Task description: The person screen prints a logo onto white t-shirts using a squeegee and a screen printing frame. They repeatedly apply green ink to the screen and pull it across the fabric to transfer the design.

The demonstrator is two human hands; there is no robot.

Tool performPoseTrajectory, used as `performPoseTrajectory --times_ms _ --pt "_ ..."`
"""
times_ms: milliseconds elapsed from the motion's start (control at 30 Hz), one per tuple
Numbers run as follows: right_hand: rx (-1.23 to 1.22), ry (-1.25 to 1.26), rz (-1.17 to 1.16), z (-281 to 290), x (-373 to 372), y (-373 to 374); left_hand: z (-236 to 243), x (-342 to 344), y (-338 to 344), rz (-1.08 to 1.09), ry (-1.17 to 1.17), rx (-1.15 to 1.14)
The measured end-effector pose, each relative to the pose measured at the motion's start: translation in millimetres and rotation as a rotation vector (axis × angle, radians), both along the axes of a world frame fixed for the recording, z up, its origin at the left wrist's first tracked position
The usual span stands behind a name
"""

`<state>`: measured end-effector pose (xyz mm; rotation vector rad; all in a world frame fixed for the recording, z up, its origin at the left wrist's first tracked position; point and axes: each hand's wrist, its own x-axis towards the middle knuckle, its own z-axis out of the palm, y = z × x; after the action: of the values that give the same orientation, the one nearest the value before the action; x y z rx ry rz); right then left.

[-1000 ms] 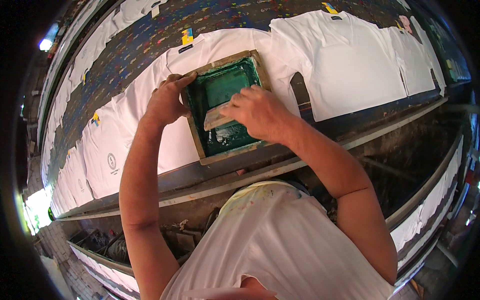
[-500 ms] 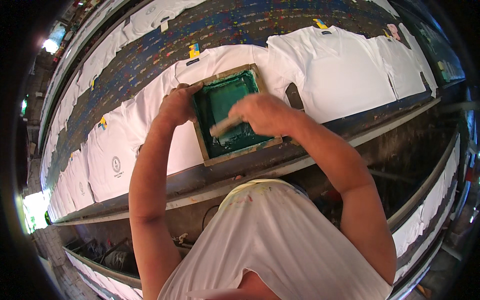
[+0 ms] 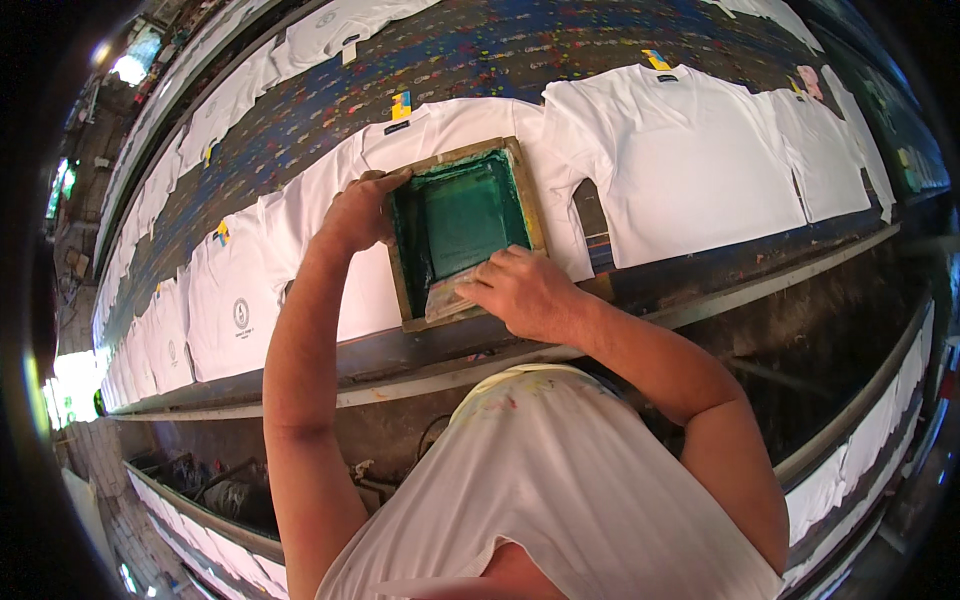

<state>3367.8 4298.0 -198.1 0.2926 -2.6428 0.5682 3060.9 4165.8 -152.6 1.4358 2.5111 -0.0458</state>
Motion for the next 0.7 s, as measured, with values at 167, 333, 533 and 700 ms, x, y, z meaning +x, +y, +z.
performPoseTrajectory --times_ms 167,333,533,700 --pt "-0.076 -0.126 0.109 9 -34 47 -7 -7 -3 -0.017 -0.064 0.07" --pt "-0.086 -0.095 -0.136 12 -104 84 -10 -8 -7 -0.027 -0.084 0.136" --pt "-0.064 -0.041 -0.11 2 -106 83 -11 -11 -8 -0.023 -0.105 0.137" --pt "0.036 -0.052 -0.07 -1 -54 43 -11 -12 -11 -0.028 -0.15 0.162"
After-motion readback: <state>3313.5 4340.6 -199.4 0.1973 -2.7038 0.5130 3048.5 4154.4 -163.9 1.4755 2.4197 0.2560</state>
